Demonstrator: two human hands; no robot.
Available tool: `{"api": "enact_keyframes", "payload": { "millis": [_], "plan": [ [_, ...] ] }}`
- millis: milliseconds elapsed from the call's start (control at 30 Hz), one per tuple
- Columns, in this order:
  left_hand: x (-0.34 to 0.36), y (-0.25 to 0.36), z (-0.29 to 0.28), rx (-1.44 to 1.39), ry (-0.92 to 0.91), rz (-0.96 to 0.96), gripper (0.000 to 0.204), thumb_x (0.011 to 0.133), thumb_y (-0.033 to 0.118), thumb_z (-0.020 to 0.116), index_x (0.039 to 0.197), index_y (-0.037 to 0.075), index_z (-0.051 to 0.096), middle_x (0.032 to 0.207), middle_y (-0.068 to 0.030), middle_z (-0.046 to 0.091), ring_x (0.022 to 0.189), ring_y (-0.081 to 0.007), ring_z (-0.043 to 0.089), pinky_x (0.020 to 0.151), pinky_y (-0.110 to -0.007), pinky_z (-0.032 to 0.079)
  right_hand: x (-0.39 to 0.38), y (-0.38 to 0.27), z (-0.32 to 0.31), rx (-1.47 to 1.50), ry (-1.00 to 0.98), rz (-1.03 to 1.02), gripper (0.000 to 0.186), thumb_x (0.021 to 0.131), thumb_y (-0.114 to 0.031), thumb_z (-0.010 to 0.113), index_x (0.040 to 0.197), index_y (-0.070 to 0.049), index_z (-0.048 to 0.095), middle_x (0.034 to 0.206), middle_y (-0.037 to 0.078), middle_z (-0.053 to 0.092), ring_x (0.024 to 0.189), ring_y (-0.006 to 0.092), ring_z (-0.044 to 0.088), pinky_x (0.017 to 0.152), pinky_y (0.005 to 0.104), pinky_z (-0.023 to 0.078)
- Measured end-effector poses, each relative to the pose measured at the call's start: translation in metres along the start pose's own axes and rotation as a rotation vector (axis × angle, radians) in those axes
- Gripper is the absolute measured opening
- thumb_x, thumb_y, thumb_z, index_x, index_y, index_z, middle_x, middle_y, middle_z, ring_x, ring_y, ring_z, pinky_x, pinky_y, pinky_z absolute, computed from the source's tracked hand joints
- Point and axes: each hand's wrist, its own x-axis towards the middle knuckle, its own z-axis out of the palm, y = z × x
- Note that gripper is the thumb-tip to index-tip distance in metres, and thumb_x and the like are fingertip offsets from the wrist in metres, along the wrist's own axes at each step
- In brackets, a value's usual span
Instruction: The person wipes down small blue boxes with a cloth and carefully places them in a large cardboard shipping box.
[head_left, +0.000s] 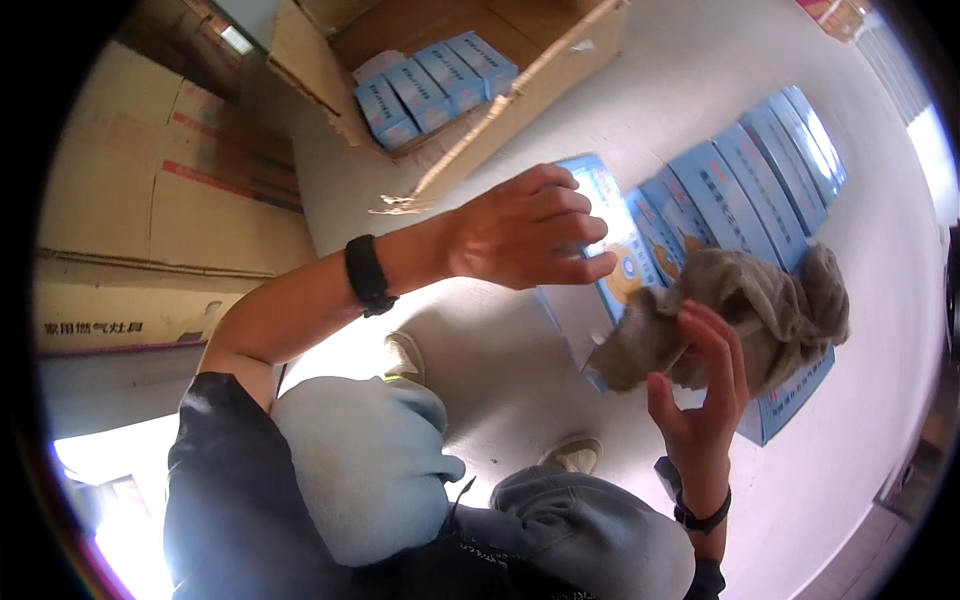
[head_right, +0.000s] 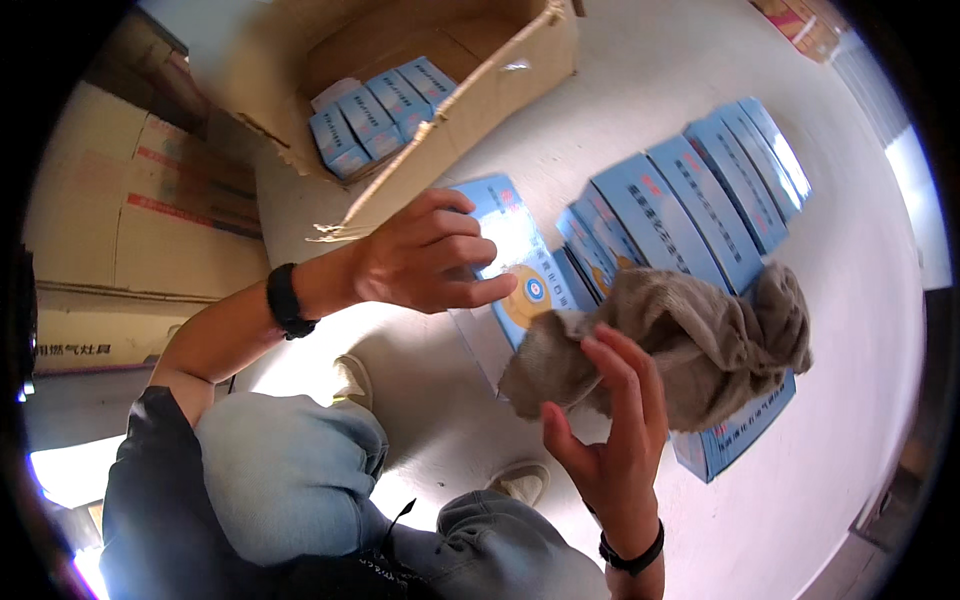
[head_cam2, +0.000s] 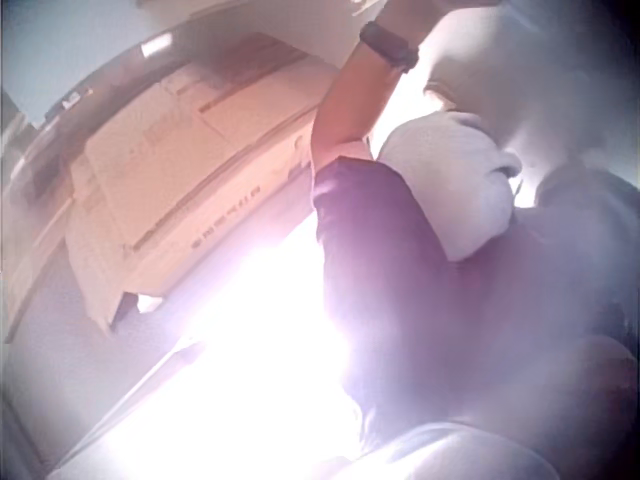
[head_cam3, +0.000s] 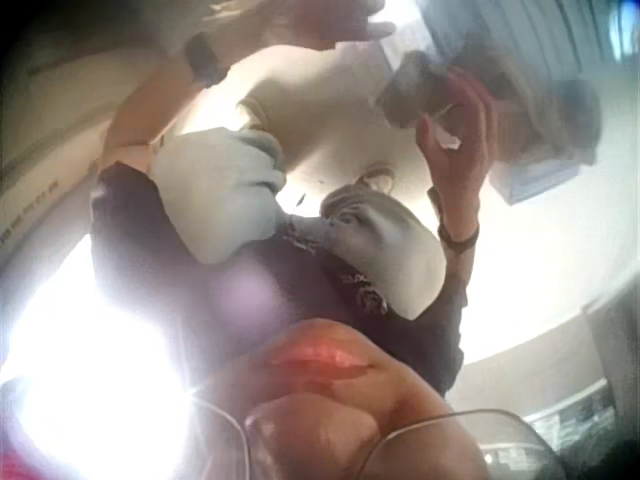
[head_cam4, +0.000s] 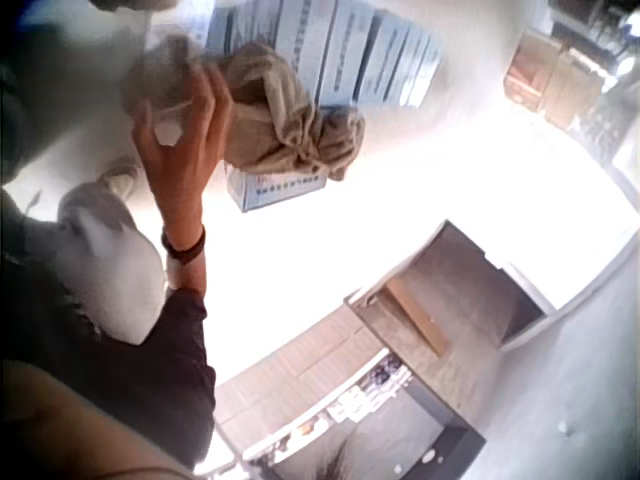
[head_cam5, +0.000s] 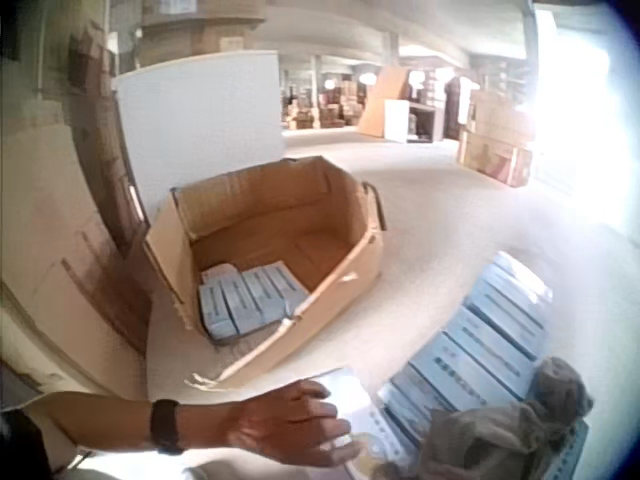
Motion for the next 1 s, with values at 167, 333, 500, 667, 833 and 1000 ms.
{"api": "enact_keyframes", "payload": {
  "millis": [167,333,500,667,833,1000],
  "plan": [
    [-0.018,-0.039,-0.023,0.266,0.3,0.014,0.047,0.075,0.012,0.076,0.113,0.033,0.06,0.084,0.0037,0.052,0.069,-0.0081,0.051,0.087,-0.04,0.042,0.068,-0.021,0.01,-0.286,-0.186,-0.05,0.073,0.076,-0.032,0.08,0.135,-0.005,0.047,0.126,0.021,0.057,0.114,0.0309,0.058,0.09,0.039,0.051],
    [-0.045,-0.07,-0.027,0.373,0.426,-0.043,0.042,0.07,0.009,0.076,0.102,0.032,0.065,0.083,0.0035,0.052,0.081,-0.0121,0.053,0.089,-0.042,0.04,0.134,-0.044,0.011,0.352,-0.583,0.349,0.076,0.077,-0.037,0.08,0.136,-0.005,0.045,0.117,0.015,0.063,0.101,0.0204,0.064,0.088,0.034,0.053],
    [-0.06,-0.093,-0.02,0.392,0.371,-0.389,0.037,0.063,0.021,0.082,0.096,0.03,0.068,0.088,0.0009,0.053,0.093,-0.0182,0.052,0.092,-0.047,0.034,0.186,-0.052,0.036,0.561,-0.545,0.492,0.062,0.088,-0.037,0.068,0.136,-0.005,0.045,0.117,0.012,0.062,0.097,0.0184,0.065,0.076,0.0308,0.056],
    [-0.061,-0.123,-0.008,0.186,0.268,-0.741,0.091,0.061,0.031,0.09,0.137,0.017,0.042,0.128,-0.0119,0.042,0.122,-0.0323,0.038,0.106,-0.055,0.025,0.237,-0.053,0.072,0.613,-0.467,0.499,0.062,0.093,-0.043,0.056,0.138,-0.005,0.04,0.118,0.015,0.061,0.102,0.0214,0.066,0.076,0.0329,0.058],
    [-0.08,-0.127,-0.009,-0.023,0.291,-0.899,0.109,0.054,0.024,0.093,0.145,0.017,0.034,0.145,-0.0173,0.03,0.132,-0.0382,0.033,0.111,-0.05,0.029,0.279,-0.041,0.116,0.513,-0.383,0.242,0.072,0.089,-0.048,0.062,0.138,-0.002,0.037,0.128,0.018,0.054,0.108,0.0263,0.064,0.079,0.0361,0.058],
    [-0.118,-0.11,-0.025,-0.579,0.256,-1.091,0.091,0.071,0.017,0.086,0.148,0.015,0.037,0.153,-0.0128,0.023,0.138,-0.0301,0.035,0.116,-0.045,0.031,0.298,-0.019,0.158,0.401,-0.507,0.113,0.085,0.082,-0.05,0.068,0.138,0.004,0.033,0.119,0.029,0.052,0.099,0.0283,0.063,0.076,0.0365,0.057]
  ]
}}
